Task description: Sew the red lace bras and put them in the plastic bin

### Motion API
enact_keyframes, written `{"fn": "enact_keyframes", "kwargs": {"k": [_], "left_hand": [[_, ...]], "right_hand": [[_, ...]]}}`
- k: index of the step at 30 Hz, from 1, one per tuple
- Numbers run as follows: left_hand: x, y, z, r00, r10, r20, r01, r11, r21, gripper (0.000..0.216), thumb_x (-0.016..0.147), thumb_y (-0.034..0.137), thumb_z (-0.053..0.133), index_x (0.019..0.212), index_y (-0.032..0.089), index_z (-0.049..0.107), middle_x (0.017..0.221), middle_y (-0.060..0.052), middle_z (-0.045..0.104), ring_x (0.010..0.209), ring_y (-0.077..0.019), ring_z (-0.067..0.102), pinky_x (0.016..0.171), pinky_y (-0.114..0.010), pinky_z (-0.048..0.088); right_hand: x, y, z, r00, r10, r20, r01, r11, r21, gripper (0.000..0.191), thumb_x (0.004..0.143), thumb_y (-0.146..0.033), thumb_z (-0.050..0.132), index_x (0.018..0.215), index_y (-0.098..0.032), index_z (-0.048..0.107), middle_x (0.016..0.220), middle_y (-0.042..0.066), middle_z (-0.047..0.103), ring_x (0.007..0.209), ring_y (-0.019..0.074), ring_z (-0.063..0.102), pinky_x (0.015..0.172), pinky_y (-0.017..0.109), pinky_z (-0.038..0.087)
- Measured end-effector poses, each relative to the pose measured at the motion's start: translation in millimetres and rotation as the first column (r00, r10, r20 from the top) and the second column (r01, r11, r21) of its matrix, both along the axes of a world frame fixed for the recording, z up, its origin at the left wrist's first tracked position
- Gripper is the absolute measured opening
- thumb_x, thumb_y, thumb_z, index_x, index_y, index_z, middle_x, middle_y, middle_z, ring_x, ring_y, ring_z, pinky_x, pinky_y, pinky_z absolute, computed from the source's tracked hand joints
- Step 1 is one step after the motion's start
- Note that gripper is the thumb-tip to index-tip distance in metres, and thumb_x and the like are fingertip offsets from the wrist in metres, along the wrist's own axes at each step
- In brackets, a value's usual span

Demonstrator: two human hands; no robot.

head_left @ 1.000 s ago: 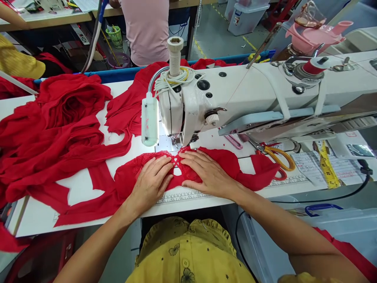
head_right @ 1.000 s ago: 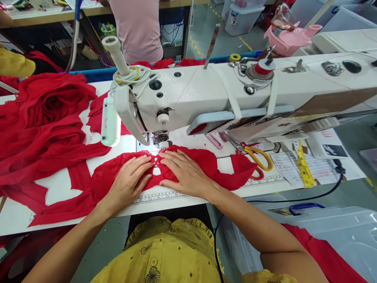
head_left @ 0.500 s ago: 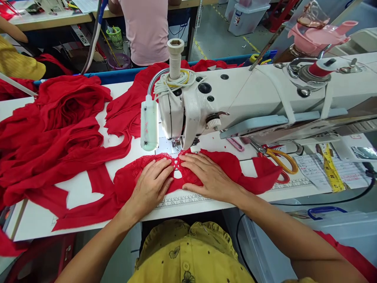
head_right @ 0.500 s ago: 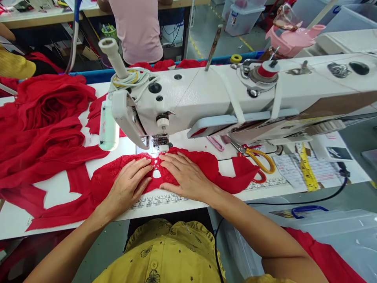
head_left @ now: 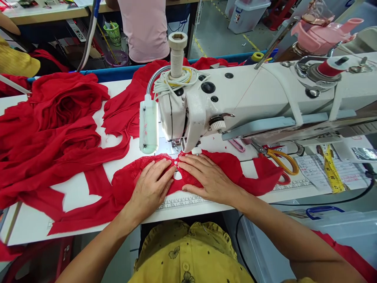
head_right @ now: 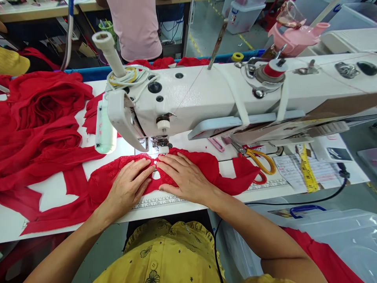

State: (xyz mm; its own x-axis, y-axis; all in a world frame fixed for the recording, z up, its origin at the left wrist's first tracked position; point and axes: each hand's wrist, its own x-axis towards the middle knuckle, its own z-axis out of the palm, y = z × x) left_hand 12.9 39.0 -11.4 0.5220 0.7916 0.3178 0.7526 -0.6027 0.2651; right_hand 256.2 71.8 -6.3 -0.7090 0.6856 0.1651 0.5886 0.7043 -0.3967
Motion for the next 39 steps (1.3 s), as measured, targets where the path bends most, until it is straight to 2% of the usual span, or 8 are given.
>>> {"fn": "enact_keyframes", "kwargs": {"k": [9,30,39], "left_hand": [[0.0,-1.9,-3.2,0.999,0.010,-0.032,-0.008,0.998,0.055,0.038,0.098,0.016,0.056,0.136,0.015,0.057,0.140,-0.016,0.060,0.130,-0.0302,0.056,0.111,-0.051,0.046],[0.0,-0.8,-1.6,0.999,0.013,-0.031,-0.012,1.000,0.026,0.037,0.098,0.017,0.056,0.135,0.016,0.058,0.140,-0.014,0.061,0.131,-0.0290,0.055,0.111,-0.049,0.045],[-1.1,-1.1,-2.0,0.998,0.057,0.017,-0.056,0.998,-0.032,0.054,0.100,0.028,0.055,0.149,0.015,0.037,0.140,-0.016,0.061,0.132,-0.0287,0.056,0.113,-0.049,0.044]], "right_hand": [[-1.5,-1.9,0.4,0.998,-0.024,0.050,0.022,0.999,0.037,0.060,0.098,-0.047,0.056,0.151,-0.020,0.045,0.157,0.008,0.047,0.144,0.0253,0.042,0.123,0.049,0.031],[-0.5,-1.3,-0.6,0.999,-0.029,0.037,0.029,1.000,0.010,0.059,0.097,-0.048,0.058,0.148,-0.020,0.048,0.155,0.007,0.049,0.143,0.0251,0.044,0.124,0.048,0.031],[-1.0,-0.4,0.3,0.999,-0.039,-0.004,0.039,0.998,-0.043,0.066,0.095,-0.052,0.061,0.150,-0.019,0.044,0.155,0.010,0.049,0.144,0.0256,0.042,0.123,0.050,0.032]]}}
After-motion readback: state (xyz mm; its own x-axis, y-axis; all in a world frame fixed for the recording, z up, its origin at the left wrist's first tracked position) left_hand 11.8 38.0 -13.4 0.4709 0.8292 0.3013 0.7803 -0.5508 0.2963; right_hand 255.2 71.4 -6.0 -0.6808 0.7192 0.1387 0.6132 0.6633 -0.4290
